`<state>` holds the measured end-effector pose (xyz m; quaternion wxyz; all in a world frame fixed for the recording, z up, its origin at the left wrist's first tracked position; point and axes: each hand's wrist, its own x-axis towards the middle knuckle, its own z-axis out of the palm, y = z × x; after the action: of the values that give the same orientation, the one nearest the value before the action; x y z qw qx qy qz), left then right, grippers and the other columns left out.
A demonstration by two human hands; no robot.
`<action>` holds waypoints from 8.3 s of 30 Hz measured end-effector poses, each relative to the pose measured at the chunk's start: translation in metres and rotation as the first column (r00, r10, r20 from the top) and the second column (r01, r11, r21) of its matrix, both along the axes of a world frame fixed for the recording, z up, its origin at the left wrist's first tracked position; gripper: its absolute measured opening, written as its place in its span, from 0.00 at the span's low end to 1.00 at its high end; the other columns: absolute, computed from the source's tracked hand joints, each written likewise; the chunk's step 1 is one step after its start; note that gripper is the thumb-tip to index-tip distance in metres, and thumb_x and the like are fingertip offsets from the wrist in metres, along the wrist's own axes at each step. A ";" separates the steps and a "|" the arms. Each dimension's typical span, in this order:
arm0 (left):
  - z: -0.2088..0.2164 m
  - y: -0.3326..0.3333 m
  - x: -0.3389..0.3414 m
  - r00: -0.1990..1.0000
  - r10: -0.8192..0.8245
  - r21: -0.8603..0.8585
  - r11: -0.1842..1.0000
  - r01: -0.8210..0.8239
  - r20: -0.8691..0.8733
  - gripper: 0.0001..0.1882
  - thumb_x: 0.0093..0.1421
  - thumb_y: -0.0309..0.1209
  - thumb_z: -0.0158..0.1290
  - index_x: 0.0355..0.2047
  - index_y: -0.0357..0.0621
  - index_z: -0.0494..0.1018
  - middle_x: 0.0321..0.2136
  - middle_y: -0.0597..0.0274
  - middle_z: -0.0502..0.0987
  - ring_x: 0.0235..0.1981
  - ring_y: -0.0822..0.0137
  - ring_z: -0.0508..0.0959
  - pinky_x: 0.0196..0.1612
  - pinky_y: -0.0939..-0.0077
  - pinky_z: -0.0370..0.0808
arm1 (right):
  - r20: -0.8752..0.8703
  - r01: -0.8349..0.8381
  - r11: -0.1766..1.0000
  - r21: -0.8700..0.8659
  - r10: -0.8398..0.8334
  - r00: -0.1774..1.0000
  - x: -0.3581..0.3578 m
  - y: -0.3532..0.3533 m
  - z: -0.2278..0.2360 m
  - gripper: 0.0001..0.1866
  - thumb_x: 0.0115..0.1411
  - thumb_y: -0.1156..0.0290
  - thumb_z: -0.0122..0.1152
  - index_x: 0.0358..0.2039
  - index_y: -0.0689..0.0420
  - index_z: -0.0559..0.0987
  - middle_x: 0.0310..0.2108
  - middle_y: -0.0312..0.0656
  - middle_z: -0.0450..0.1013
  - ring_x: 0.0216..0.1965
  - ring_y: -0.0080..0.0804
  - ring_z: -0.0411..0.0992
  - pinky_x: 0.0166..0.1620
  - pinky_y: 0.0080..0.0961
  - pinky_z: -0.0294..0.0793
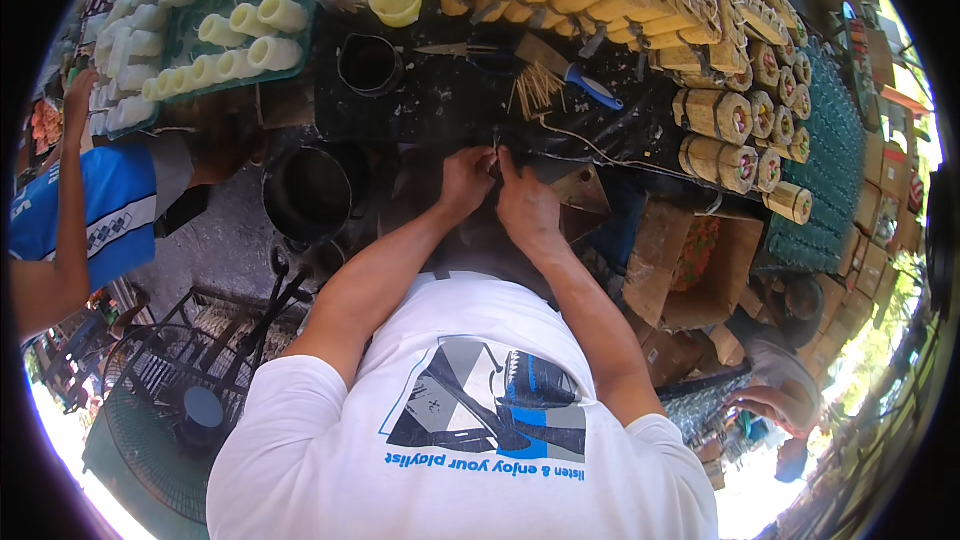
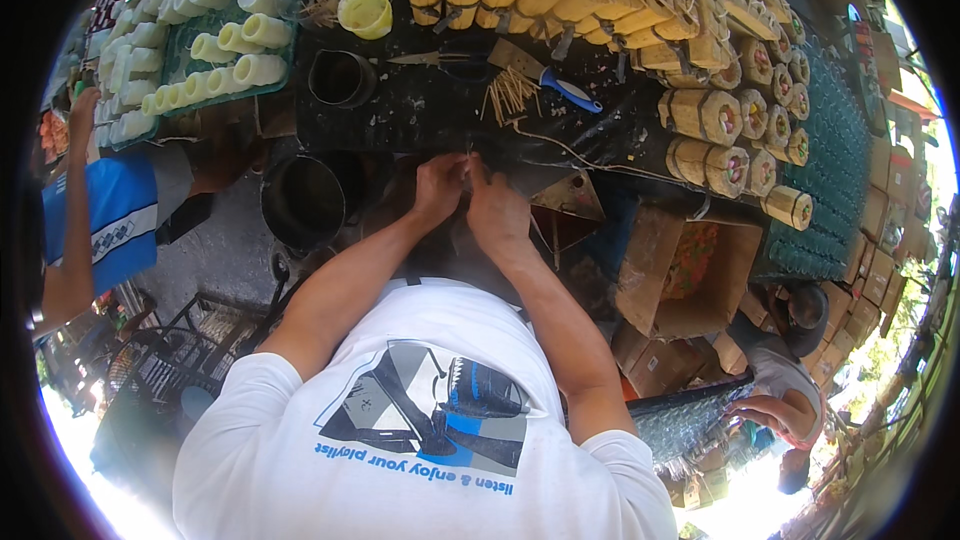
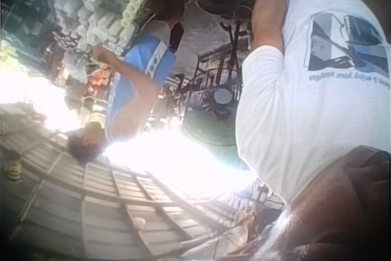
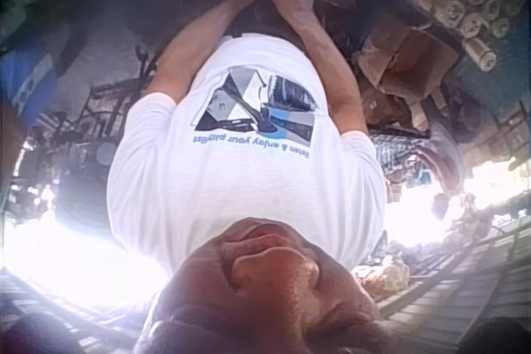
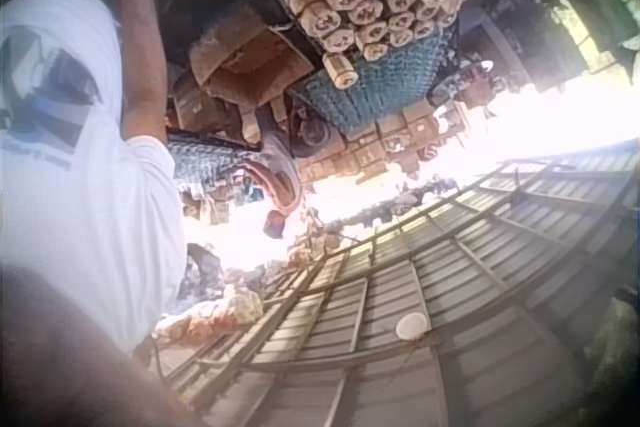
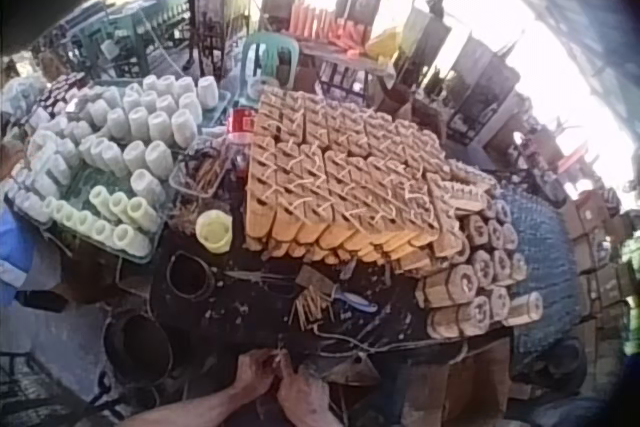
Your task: The person repeatedly picks up small bamboo sticks and thin string, ties the sticks together, and places the finished bundles on a nearby table. The hands work continuously over a cluttered workbench with many similar items already assembled.
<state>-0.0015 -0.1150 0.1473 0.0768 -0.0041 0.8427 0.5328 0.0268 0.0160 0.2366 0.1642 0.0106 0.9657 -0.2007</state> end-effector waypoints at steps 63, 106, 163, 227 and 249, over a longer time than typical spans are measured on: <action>0.006 0.006 -0.001 0.995 -0.085 -0.012 0.996 0.086 0.059 0.10 0.63 0.25 0.56 0.41 0.33 0.80 0.28 0.42 0.82 0.32 0.47 0.86 0.35 0.61 0.80 | -0.090 0.149 0.932 -0.330 -0.188 0.978 0.003 0.004 -0.020 0.27 0.66 0.69 0.53 0.64 0.68 0.69 0.24 0.62 0.77 0.27 0.64 0.77 0.33 0.57 0.75; 0.007 0.008 -0.002 0.995 -0.058 -0.058 0.996 0.062 0.075 0.10 0.64 0.29 0.55 0.40 0.38 0.82 0.31 0.39 0.82 0.35 0.40 0.84 0.36 0.55 0.79 | 0.010 0.201 0.913 -0.356 -0.211 0.977 -0.001 -0.002 -0.012 0.26 0.67 0.71 0.52 0.61 0.74 0.70 0.26 0.64 0.77 0.30 0.66 0.77 0.34 0.56 0.74; 0.015 0.014 -0.077 0.941 -0.240 -0.602 0.797 0.051 -0.239 0.05 0.59 0.27 0.54 0.32 0.41 0.79 0.35 0.54 0.78 0.41 0.50 0.80 0.40 0.53 0.80 | 0.196 0.469 0.766 -0.440 -0.428 0.882 -0.013 0.040 0.031 0.23 0.65 0.68 0.58 0.60 0.61 0.76 0.40 0.64 0.78 0.43 0.62 0.76 0.47 0.48 0.75; 0.085 -0.002 -0.093 0.871 -0.210 0.193 0.972 0.136 0.444 0.09 0.68 0.26 0.53 0.42 0.31 0.78 0.26 0.56 0.81 0.25 0.69 0.81 0.26 0.73 0.81 | 0.482 0.624 0.097 -0.775 -0.548 0.684 -0.075 0.017 -0.026 0.15 0.61 0.77 0.69 0.48 0.60 0.76 0.32 0.39 0.78 0.26 0.24 0.77 0.26 0.23 0.74; 0.073 -0.001 -0.035 0.976 -0.215 0.046 0.975 0.217 -0.047 0.10 0.61 0.15 0.50 0.42 0.29 0.77 0.27 0.52 0.80 0.24 0.65 0.82 0.26 0.71 0.79 | 0.414 0.599 0.527 -0.603 -0.435 0.799 -0.051 0.023 -0.005 0.13 0.65 0.66 0.65 0.42 0.63 0.83 0.28 0.44 0.80 0.26 0.29 0.79 0.31 0.32 0.77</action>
<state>-0.0363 -0.1163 0.2203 0.1167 0.1003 0.8259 0.5423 -0.0245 0.0388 0.2318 0.1898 0.2554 0.7396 -0.5931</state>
